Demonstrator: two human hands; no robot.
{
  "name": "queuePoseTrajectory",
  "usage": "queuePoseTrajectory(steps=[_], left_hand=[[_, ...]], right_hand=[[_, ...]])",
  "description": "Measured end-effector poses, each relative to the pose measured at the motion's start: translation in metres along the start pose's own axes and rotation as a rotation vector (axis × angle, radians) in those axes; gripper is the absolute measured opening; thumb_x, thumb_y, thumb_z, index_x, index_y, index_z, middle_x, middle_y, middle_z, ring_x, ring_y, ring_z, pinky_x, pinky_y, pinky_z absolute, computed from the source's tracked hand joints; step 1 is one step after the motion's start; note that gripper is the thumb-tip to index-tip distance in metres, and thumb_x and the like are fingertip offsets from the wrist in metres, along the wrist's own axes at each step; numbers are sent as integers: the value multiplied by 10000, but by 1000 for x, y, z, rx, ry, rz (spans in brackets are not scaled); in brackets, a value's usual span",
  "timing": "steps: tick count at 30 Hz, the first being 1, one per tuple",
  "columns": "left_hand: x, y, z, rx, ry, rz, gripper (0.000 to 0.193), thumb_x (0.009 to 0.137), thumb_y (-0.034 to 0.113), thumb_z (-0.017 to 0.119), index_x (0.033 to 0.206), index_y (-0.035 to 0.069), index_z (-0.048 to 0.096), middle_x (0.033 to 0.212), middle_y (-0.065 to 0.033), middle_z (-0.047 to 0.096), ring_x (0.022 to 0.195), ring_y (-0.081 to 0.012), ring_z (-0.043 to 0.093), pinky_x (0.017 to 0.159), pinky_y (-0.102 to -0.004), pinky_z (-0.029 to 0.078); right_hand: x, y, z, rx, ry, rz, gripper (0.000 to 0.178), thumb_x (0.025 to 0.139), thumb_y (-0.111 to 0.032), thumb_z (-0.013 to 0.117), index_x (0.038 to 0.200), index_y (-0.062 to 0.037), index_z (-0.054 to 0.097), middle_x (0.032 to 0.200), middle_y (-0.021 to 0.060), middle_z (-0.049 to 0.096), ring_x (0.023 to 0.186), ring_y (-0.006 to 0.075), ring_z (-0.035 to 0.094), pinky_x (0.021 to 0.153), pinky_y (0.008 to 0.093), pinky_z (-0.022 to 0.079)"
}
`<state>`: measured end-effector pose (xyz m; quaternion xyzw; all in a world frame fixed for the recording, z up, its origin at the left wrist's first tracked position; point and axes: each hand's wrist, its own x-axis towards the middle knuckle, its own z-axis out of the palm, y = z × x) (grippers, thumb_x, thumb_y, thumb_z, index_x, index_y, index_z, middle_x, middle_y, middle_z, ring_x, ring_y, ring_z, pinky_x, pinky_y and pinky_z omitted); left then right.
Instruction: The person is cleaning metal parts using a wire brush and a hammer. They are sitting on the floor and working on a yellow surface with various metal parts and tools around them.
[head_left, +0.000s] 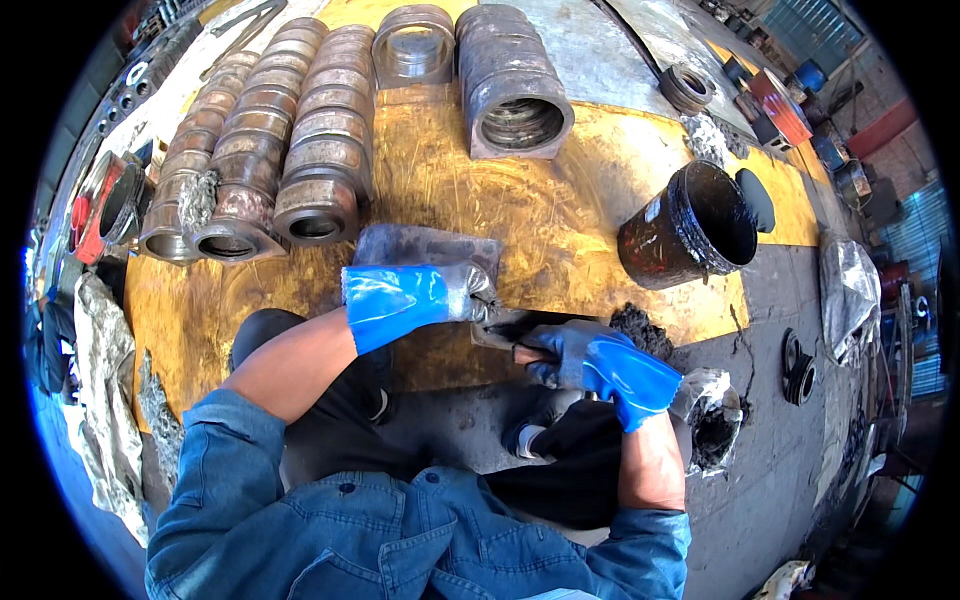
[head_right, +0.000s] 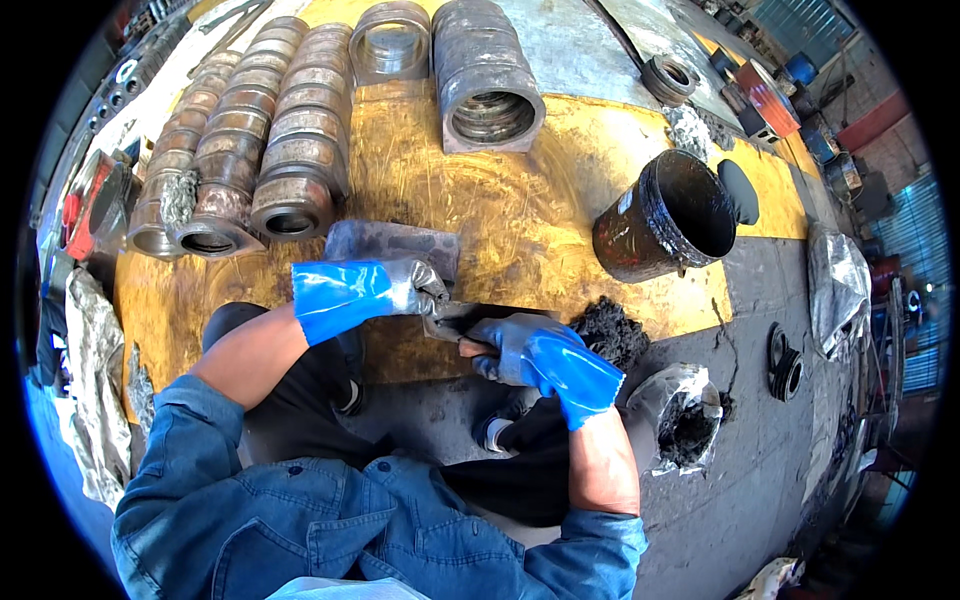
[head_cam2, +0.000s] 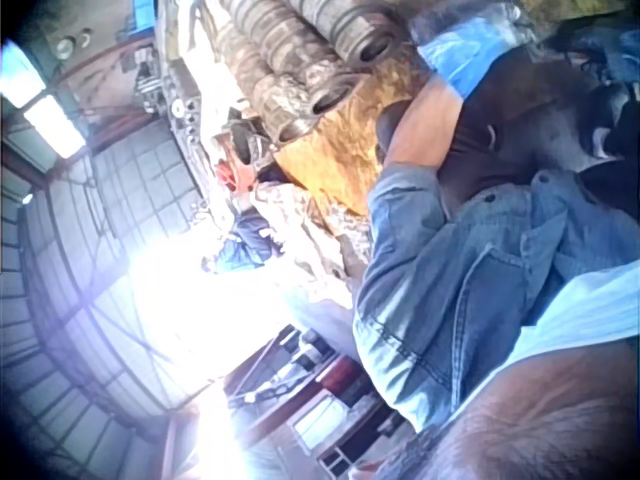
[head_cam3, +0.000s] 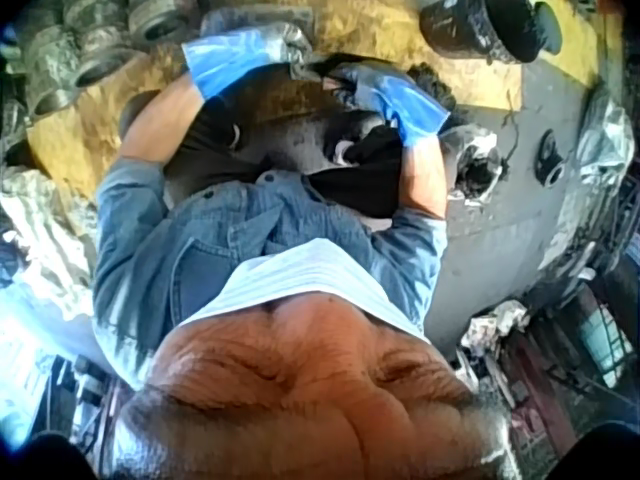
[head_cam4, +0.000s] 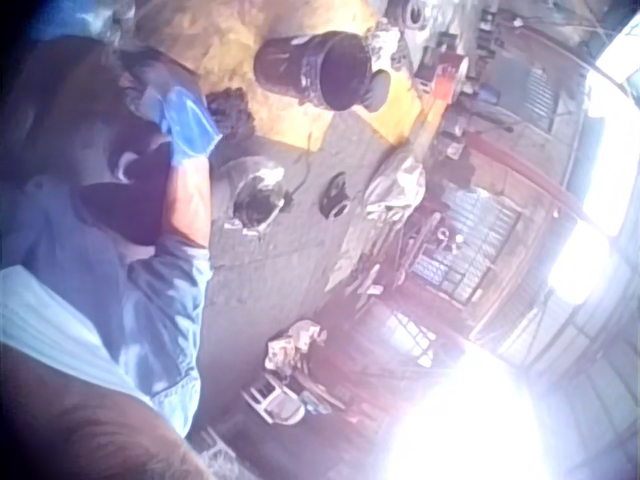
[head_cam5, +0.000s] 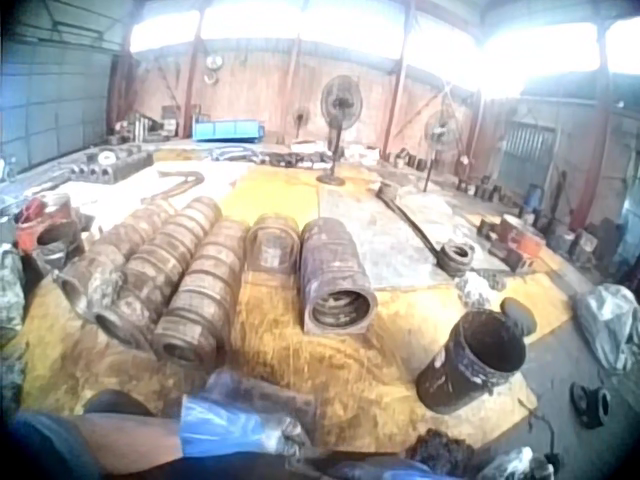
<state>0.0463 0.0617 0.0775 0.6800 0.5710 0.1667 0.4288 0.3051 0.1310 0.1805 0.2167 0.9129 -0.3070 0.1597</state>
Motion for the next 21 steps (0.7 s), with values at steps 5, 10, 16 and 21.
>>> queuePoseTrajectory(steps=[5,10,16,21], left_hand=[[3,1,10,-136,-63,-40,129,865,88,732,984,57,773,846,-75,760,769,-169,670,746,-358,529],[4,11,13,-223,-80,-119,162,902,118,714,1045,75,775,928,-87,766,856,-181,695,788,-358,540],[4,15,17,-243,10,-103,165,932,180,688,1035,95,785,859,-64,763,798,-145,687,747,-346,535],[11,27,16,-246,55,-123,207,908,118,672,1081,104,785,929,-85,774,845,-193,720,776,-355,558]], right_hand=[[5,-4,6,-79,-16,-33,450,921,-494,682,1240,-177,692,1069,164,727,970,407,683,816,476,543],[11,-6,17,-76,24,-24,358,972,-451,643,1144,-145,713,942,184,715,903,412,690,760,491,534],[22,-7,22,-125,-15,5,384,915,-418,693,1239,-211,694,997,155,736,896,379,708,769,470,546],[31,-1,34,-123,-1,6,394,904,-378,700,1258,-206,690,1032,151,740,909,369,713,775,463,551]])
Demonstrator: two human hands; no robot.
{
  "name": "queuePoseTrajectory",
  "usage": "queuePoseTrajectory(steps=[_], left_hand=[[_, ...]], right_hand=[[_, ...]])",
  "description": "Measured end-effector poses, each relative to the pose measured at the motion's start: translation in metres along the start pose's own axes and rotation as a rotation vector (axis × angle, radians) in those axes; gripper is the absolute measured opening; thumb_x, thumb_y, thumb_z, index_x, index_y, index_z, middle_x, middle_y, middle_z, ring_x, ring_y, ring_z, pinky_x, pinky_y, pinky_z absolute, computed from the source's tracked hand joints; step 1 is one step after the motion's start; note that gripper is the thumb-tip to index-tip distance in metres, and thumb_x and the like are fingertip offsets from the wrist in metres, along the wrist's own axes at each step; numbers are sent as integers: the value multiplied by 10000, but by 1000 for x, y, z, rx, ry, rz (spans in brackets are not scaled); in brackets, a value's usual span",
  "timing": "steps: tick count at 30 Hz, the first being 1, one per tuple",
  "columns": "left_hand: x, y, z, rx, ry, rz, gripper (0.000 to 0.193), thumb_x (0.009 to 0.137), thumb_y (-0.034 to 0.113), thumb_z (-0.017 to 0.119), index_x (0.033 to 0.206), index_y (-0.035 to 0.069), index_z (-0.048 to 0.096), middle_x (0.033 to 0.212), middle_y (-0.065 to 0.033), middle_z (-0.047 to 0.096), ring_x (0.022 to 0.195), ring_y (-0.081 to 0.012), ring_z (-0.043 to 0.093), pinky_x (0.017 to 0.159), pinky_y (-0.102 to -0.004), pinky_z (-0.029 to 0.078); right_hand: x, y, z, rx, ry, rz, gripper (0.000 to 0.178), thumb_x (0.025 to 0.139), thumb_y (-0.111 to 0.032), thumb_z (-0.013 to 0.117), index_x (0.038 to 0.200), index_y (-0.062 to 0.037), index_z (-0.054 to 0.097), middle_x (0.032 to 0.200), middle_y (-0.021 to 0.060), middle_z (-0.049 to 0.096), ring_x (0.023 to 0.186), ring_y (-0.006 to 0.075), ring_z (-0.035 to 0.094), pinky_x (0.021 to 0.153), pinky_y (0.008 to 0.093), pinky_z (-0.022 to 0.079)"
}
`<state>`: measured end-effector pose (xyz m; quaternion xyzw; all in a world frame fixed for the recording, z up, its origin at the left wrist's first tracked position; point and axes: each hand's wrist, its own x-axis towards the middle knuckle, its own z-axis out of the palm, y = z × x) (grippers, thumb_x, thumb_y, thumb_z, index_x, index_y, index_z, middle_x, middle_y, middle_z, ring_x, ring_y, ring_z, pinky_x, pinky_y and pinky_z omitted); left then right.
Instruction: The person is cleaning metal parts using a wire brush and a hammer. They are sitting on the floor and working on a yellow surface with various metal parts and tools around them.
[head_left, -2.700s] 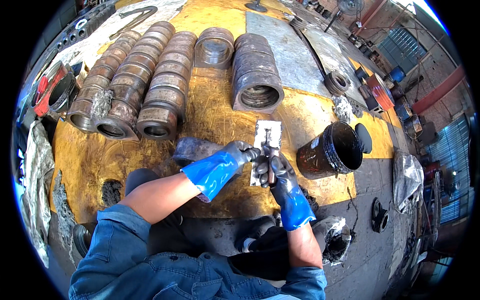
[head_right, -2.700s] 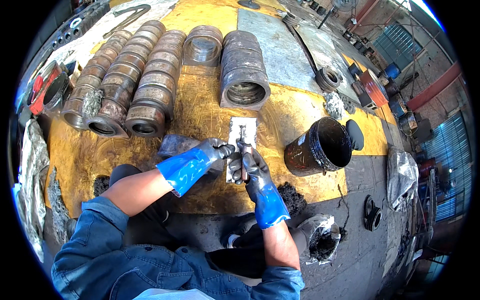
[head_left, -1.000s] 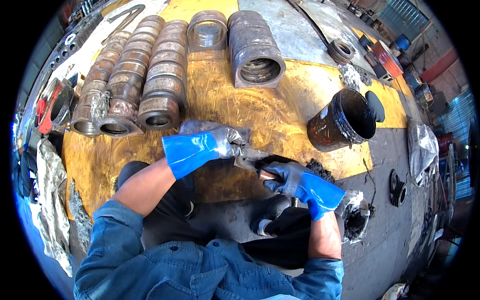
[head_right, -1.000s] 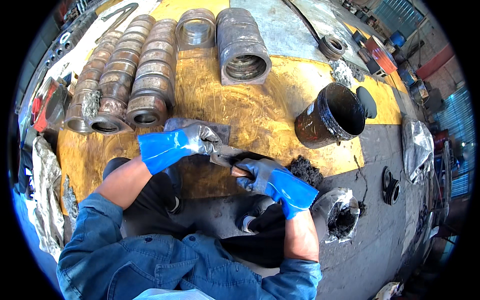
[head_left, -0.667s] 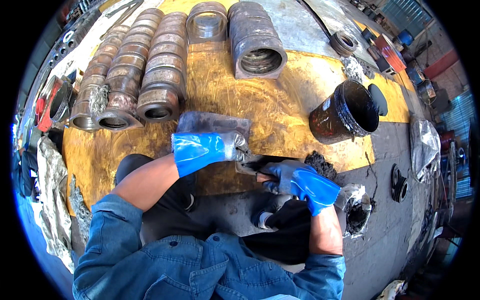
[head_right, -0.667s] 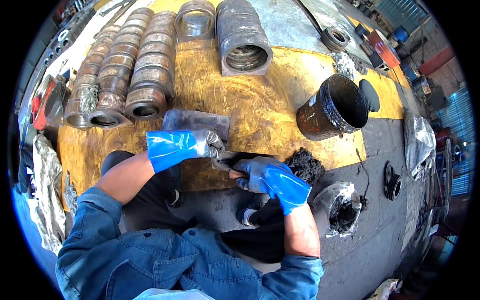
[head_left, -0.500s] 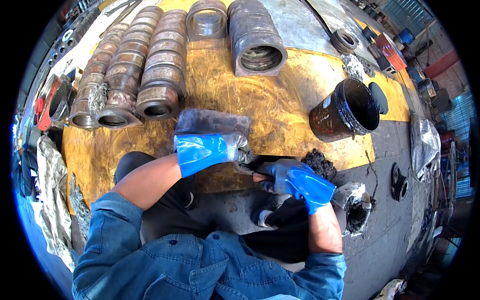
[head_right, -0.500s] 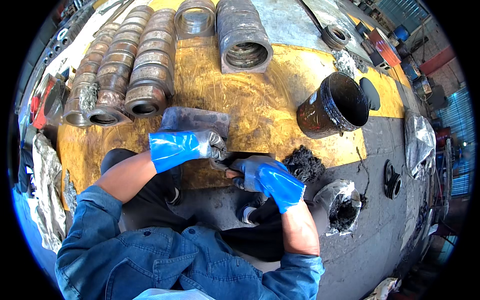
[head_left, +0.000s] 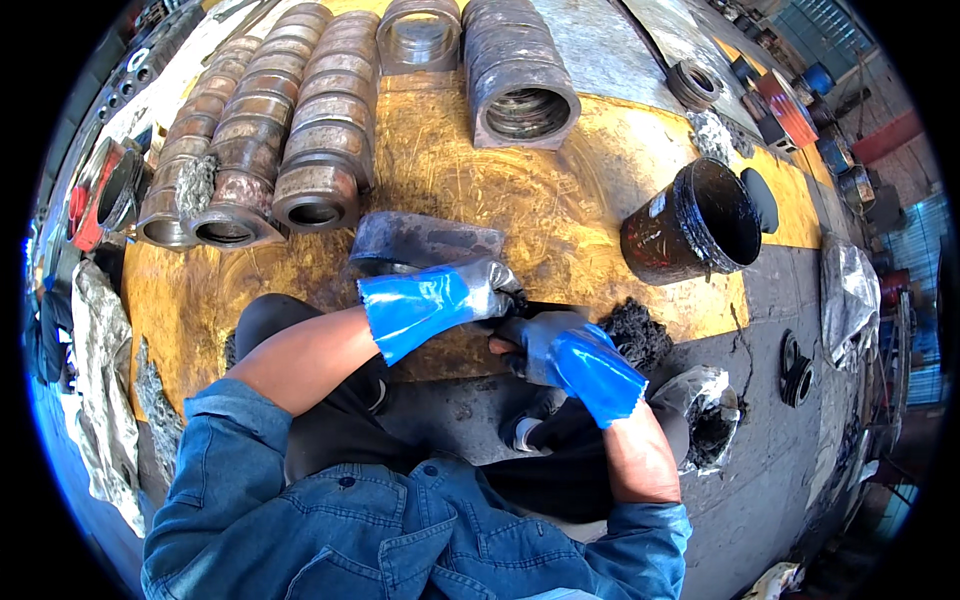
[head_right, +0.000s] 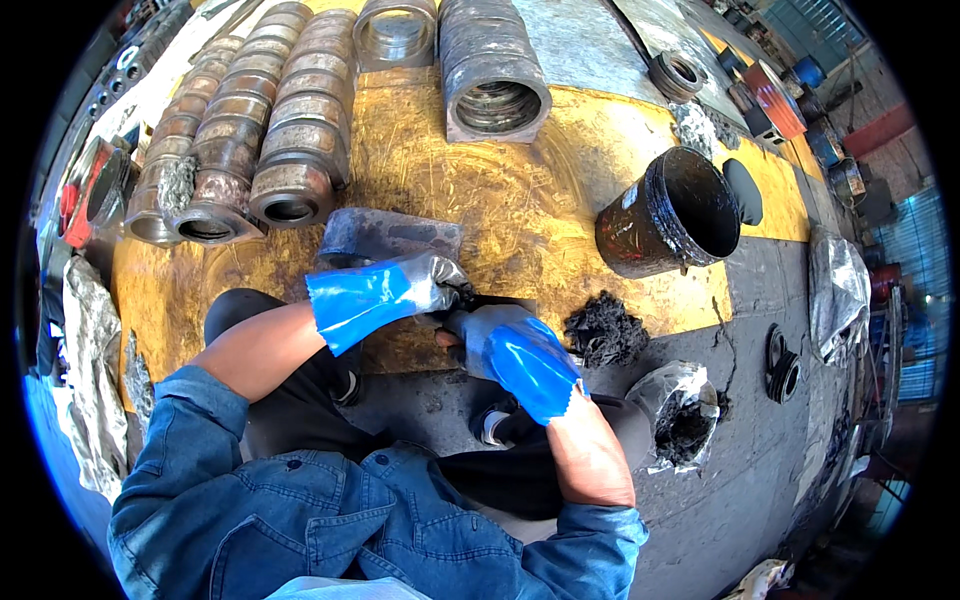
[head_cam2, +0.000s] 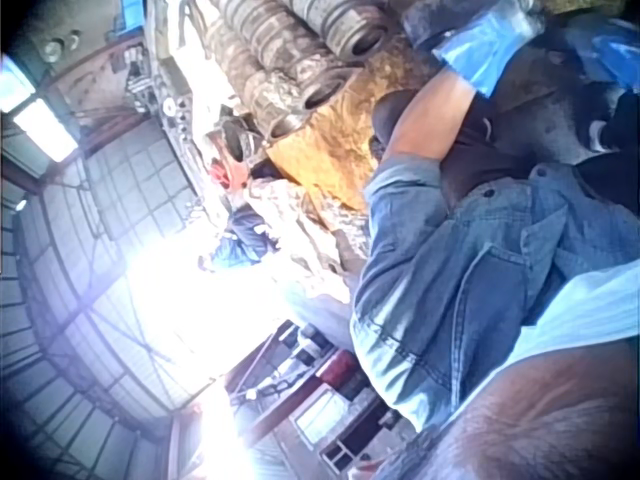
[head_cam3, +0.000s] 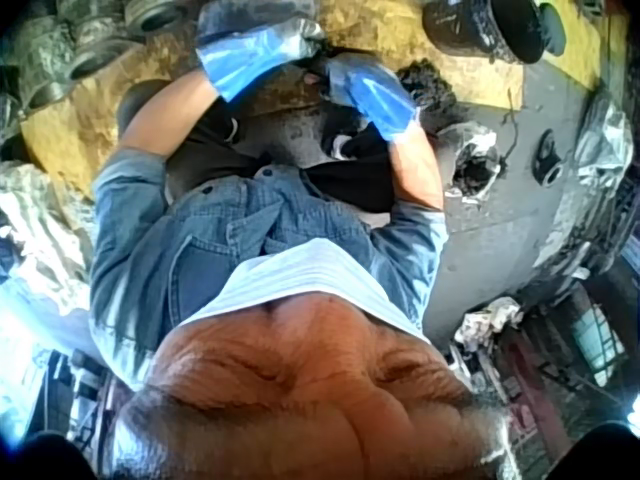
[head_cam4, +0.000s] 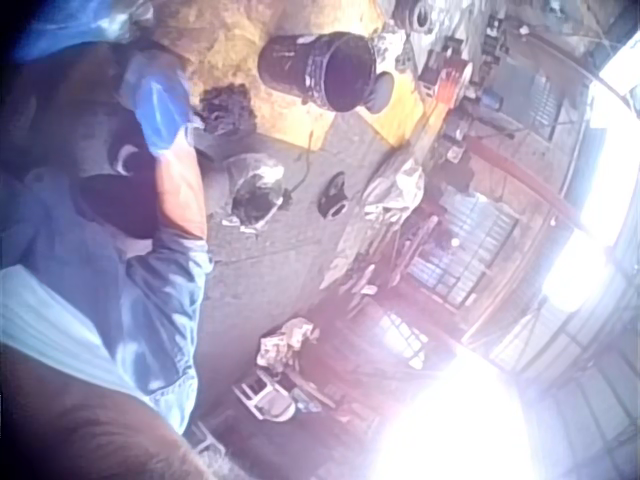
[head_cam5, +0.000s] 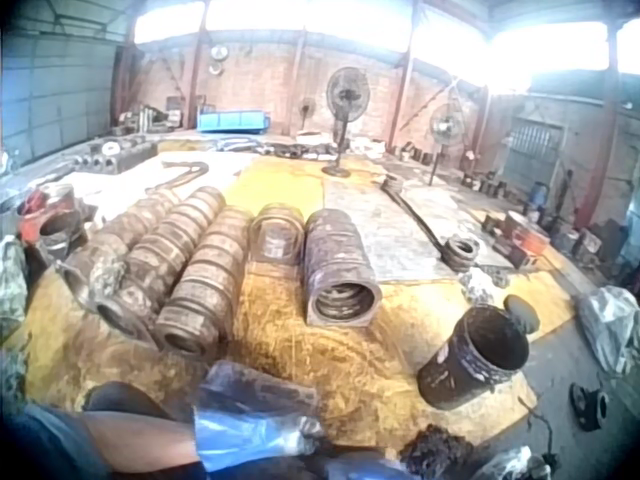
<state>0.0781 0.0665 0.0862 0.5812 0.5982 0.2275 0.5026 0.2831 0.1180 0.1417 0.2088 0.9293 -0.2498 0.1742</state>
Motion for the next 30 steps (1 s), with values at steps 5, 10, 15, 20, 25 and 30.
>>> queuePoseTrajectory(steps=[5,10,15,20,25,30], left_hand=[[9,-4,-2,-14,31,115,230,891,51,683,1095,85,785,994,-96,782,883,-201,731,805,-345,575],[5,15,-7,-32,45,173,169,932,138,754,1079,61,785,1001,-82,791,895,-159,722,831,-331,574],[22,12,-20,-307,49,241,155,956,102,728,1081,23,774,1050,-83,788,970,-129,707,888,-298,564],[15,-1,-39,-473,150,263,145,971,77,699,1085,24,771,1064,-87,785,992,-134,711,913,-293,554],[29,-43,-43,-731,194,350,223,973,25,666,1158,-97,691,1150,-224,734,1080,-300,719,993,-418,570],[32,-30,-34,-890,247,159,229,982,57,675,1158,-89,693,1132,-194,745,1068,-270,723,964,-373,581]], right_hand=[[11,-11,6,96,81,-45,380,880,-281,698,1249,-185,707,1071,130,750,958,344,715,807,425,564],[33,-2,77,129,118,-194,377,914,-272,672,1278,-179,700,1090,151,751,939,291,719,801,396,562],[33,21,118,56,116,-187,374,947,-263,645,1307,-173,694,1109,172,752,921,239,723,795,367,561],[16,16,42,-14,50,109,450,1005,-447,600,1362,-181,661,1045,207,754,900,216,729,833,383,563],[4,0,-7,593,388,447,436,1038,-448,588,1389,-192,635,846,90,724,740,161,681,654,336,535],[4,21,-5,1422,632,371,446,1020,-344,668,1363,-65,606,806,64,684,542,96,558,490,249,444]])
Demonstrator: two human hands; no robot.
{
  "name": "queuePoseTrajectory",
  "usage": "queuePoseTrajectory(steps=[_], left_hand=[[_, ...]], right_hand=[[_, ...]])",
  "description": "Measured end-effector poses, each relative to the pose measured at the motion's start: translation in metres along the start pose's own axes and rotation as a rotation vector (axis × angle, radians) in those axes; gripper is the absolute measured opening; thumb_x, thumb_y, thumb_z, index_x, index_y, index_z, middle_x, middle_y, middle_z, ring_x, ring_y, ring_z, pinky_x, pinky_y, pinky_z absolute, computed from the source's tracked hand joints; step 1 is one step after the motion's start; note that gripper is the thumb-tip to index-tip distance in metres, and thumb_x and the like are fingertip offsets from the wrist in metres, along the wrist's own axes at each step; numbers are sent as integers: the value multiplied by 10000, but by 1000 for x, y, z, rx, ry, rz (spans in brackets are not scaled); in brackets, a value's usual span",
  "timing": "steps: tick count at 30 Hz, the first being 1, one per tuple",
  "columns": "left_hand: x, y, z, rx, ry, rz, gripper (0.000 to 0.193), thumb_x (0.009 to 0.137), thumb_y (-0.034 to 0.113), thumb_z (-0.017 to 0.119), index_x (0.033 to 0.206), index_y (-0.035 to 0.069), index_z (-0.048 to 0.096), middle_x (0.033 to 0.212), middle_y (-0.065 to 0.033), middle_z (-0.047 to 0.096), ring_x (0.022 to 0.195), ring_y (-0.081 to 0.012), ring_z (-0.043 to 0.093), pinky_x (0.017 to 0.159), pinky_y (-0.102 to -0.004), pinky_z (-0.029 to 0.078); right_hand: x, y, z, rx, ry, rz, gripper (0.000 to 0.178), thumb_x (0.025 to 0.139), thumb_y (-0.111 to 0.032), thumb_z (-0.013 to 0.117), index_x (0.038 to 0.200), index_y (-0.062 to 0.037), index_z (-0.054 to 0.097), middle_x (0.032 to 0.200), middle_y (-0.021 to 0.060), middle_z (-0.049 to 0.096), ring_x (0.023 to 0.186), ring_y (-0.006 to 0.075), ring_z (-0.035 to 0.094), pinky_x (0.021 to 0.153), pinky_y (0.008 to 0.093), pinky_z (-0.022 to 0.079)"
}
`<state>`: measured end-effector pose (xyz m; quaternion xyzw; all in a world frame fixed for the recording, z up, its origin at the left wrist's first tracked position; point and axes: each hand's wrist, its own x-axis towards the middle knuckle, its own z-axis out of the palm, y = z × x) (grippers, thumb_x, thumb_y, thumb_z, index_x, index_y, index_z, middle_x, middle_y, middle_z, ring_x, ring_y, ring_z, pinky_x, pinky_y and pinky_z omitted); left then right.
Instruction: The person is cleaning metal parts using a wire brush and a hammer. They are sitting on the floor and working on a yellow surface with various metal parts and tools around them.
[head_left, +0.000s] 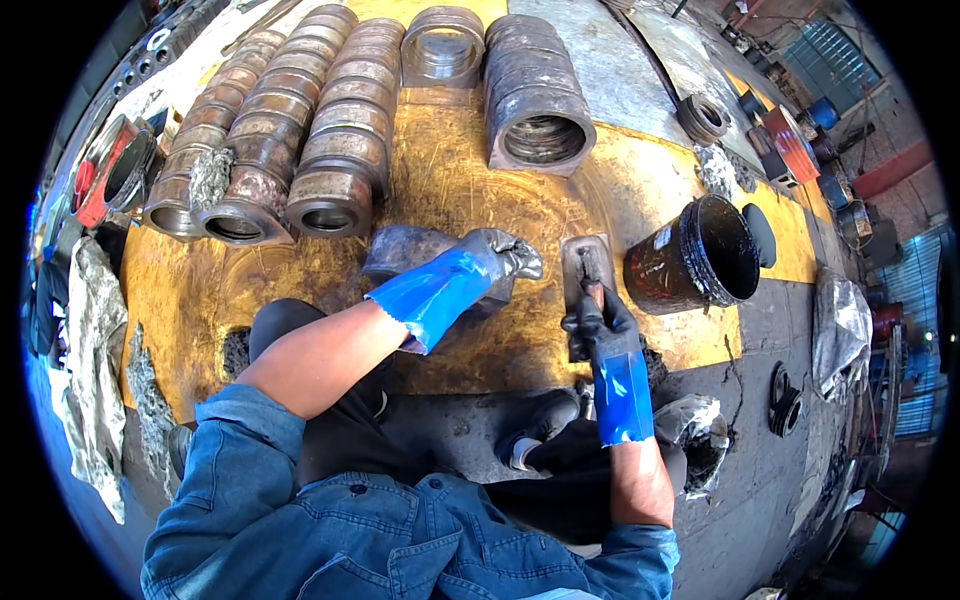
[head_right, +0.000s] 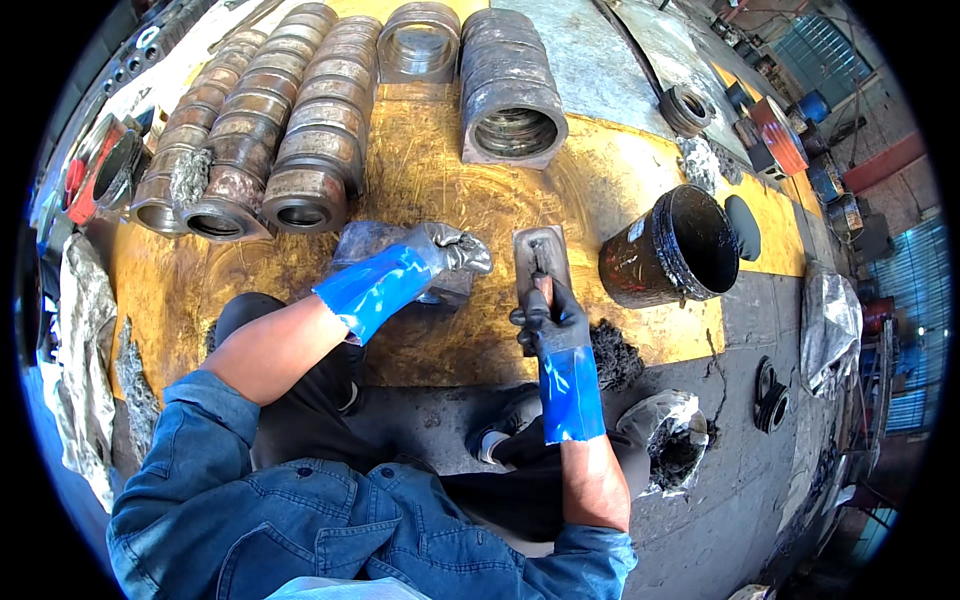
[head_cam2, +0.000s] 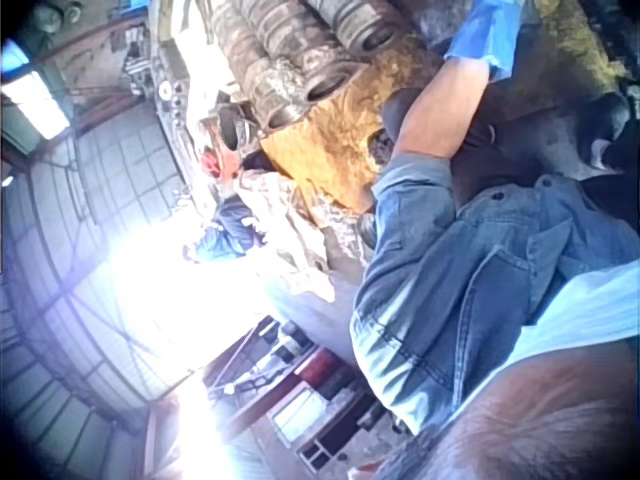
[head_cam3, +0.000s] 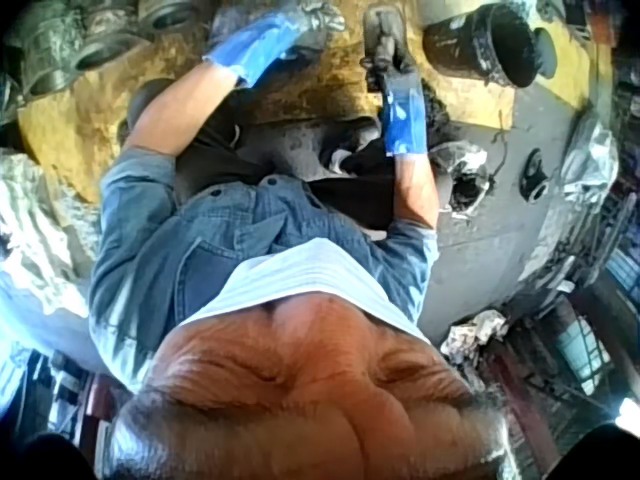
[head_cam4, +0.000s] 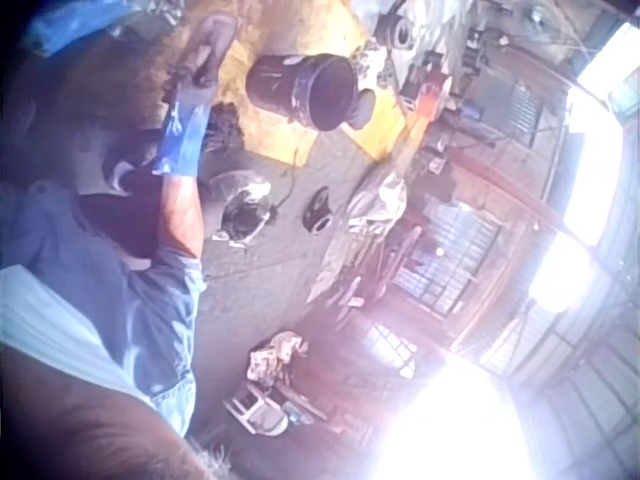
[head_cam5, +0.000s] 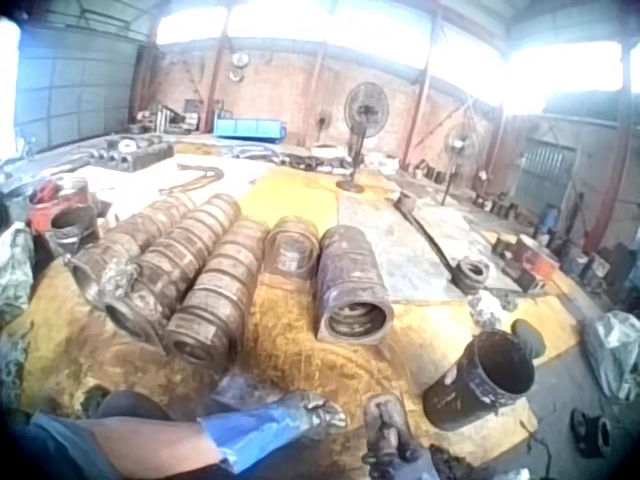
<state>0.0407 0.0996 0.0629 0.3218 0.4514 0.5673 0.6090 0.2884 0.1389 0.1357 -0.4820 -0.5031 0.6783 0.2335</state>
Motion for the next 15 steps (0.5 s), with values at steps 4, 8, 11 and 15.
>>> queuePoseTrajectory(steps=[4,8,11,15], left_hand=[[-11,9,16,60,100,-82,227,984,79,686,1156,-67,707,1095,-157,759,1021,-211,726,912,-319,588],[-10,4,14,146,144,-103,200,969,55,699,1138,-49,720,1044,-112,766,945,-163,711,847,-293,581],[-7,-5,10,161,168,-87,181,957,20,694,1122,-49,719,1013,-82,761,893,-149,695,806,-279,567],[-9,7,29,383,175,-103,185,980,34,657,1144,-26,719,985,-60,759,873,-126,672,809,-271,548]], right_hand=[[-5,7,13,76,-34,-71,439,1013,-338,677,1348,-63,609,796,66,694,520,105,574,467,255,460],[-4,10,21,81,-61,-31,415,1018,-345,671,1337,-85,622,799,67,712,513,111,585,456,258,466],[-3,11,23,91,-53,-17,384,1021,-349,667,1303,-90,634,781,70,715,500,108,578,450,266,468],[-2,14,14,78,-31,18,384,1024,-374,657,1288,-95,647,776,57,716,505,106,580,453,261,461]])
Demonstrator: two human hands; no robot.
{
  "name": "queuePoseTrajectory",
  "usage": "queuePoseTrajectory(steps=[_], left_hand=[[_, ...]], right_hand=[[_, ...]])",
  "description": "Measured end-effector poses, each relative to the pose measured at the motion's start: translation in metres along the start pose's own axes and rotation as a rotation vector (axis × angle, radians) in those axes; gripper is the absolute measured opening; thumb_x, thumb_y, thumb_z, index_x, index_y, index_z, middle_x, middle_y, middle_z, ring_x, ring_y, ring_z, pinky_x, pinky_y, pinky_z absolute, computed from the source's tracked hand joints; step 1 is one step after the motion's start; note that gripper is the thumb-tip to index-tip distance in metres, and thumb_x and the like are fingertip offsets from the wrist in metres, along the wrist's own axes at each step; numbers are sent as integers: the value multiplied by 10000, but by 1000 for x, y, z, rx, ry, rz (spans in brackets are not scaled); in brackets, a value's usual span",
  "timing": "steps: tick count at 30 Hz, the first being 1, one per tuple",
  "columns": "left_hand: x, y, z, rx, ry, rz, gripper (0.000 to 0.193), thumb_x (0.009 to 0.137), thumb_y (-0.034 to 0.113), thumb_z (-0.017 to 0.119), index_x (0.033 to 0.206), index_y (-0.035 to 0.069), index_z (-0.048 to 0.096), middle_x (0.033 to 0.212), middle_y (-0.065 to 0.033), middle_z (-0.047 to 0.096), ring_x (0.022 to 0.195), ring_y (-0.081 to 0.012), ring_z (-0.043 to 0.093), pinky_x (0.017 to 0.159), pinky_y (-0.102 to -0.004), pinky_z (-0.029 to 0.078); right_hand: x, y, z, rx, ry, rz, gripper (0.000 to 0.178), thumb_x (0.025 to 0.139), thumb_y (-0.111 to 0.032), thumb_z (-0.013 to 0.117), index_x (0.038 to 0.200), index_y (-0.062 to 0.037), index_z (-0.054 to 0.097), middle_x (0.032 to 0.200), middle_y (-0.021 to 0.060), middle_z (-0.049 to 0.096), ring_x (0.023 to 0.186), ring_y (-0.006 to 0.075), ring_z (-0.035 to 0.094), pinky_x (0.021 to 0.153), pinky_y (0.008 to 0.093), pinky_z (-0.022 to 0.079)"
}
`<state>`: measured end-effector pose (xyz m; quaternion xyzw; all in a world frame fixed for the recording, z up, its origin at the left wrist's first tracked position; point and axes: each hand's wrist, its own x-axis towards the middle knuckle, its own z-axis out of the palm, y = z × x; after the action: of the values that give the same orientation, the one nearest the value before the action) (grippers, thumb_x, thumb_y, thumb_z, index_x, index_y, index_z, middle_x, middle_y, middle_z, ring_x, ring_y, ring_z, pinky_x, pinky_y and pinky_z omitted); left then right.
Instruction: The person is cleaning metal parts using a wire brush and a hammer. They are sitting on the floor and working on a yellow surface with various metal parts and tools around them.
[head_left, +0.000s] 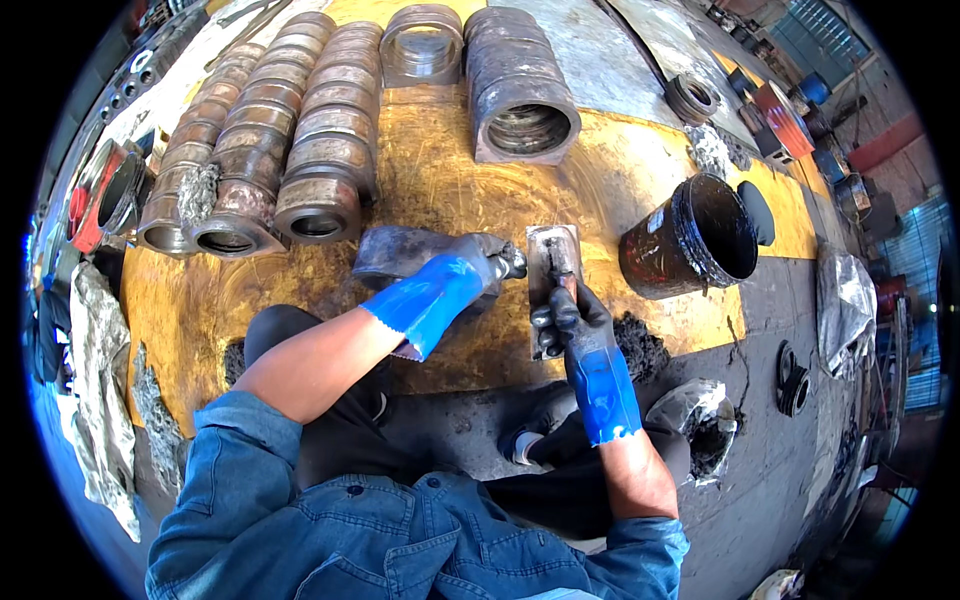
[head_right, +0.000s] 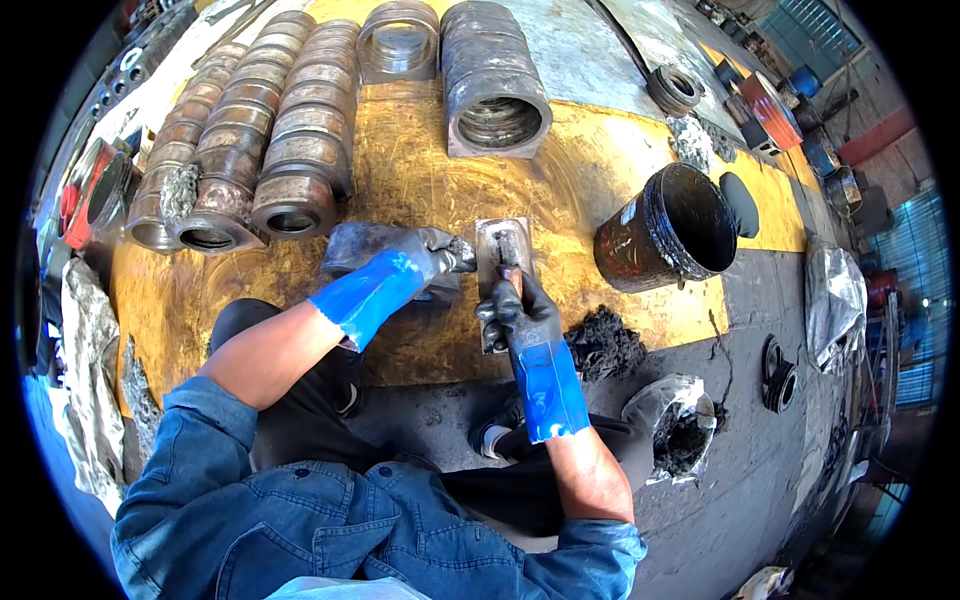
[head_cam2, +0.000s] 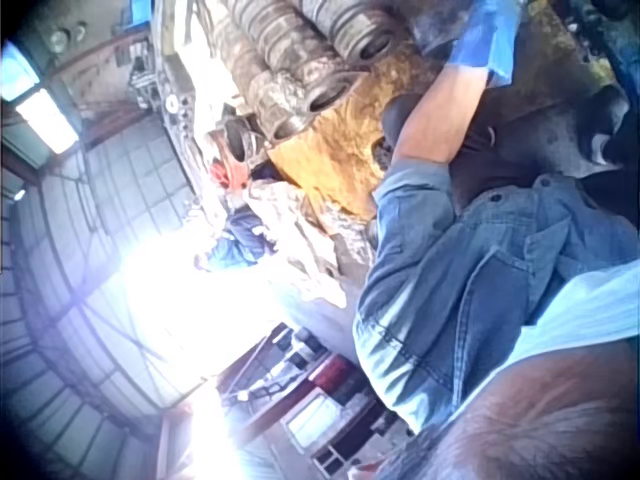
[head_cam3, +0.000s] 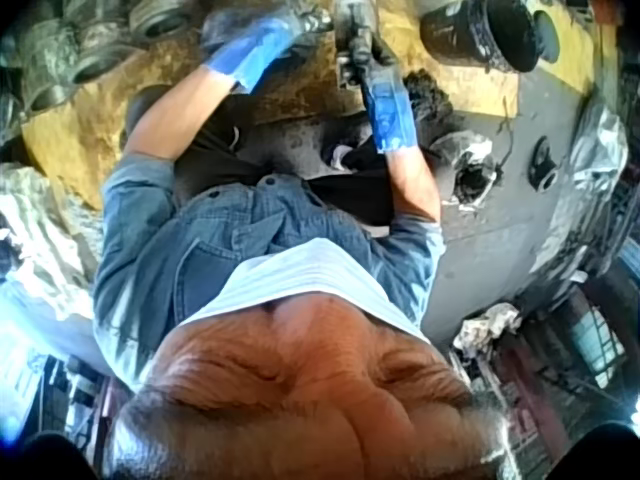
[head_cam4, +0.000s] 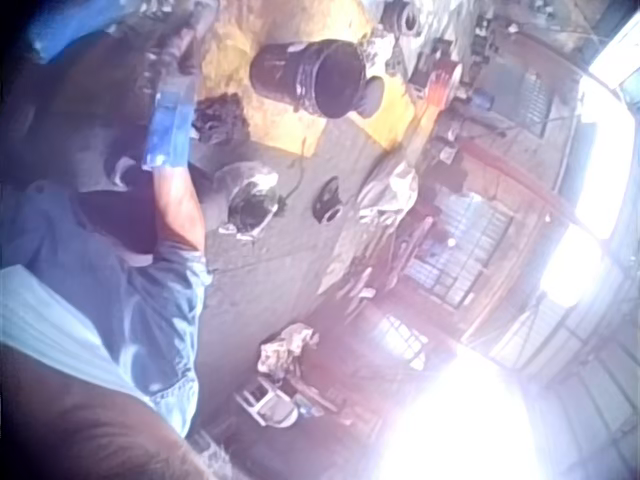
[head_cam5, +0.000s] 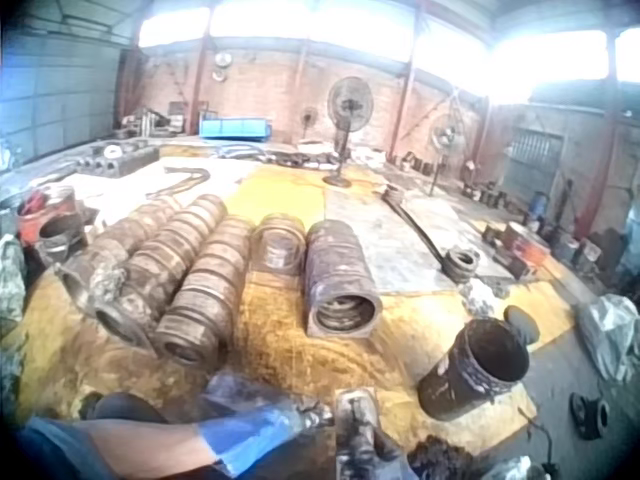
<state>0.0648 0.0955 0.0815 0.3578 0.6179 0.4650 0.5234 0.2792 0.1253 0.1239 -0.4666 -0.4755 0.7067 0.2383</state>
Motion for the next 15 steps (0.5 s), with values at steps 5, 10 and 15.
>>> queuePoseTrajectory(steps=[5,10,15], left_hand=[[30,-54,-13,111,-86,36,148,976,50,674,1106,3,727,930,-37,742,825,-111,629,760,-292,519],[14,-35,-4,-77,-197,-51,142,959,100,699,1080,37,738,905,-28,731,799,-119,599,721,-309,489],[-19,-9,-35,101,-237,23,263,983,253,649,1109,40,737,872,-44,721,765,-143,581,712,-330,483]], right_hand=[[-8,-17,0,-94,3,162,422,1022,-404,649,1311,-97,652,785,34,729,515,106,589,462,251,453],[-8,-17,-16,-156,15,220,459,1004,-400,672,1338,-87,641,762,31,725,513,99,591,437,249,435],[-7,-16,-7,-136,-86,213,451,1002,-375,680,1344,-84,637,756,29,719,513,96,592,435,248,433]])
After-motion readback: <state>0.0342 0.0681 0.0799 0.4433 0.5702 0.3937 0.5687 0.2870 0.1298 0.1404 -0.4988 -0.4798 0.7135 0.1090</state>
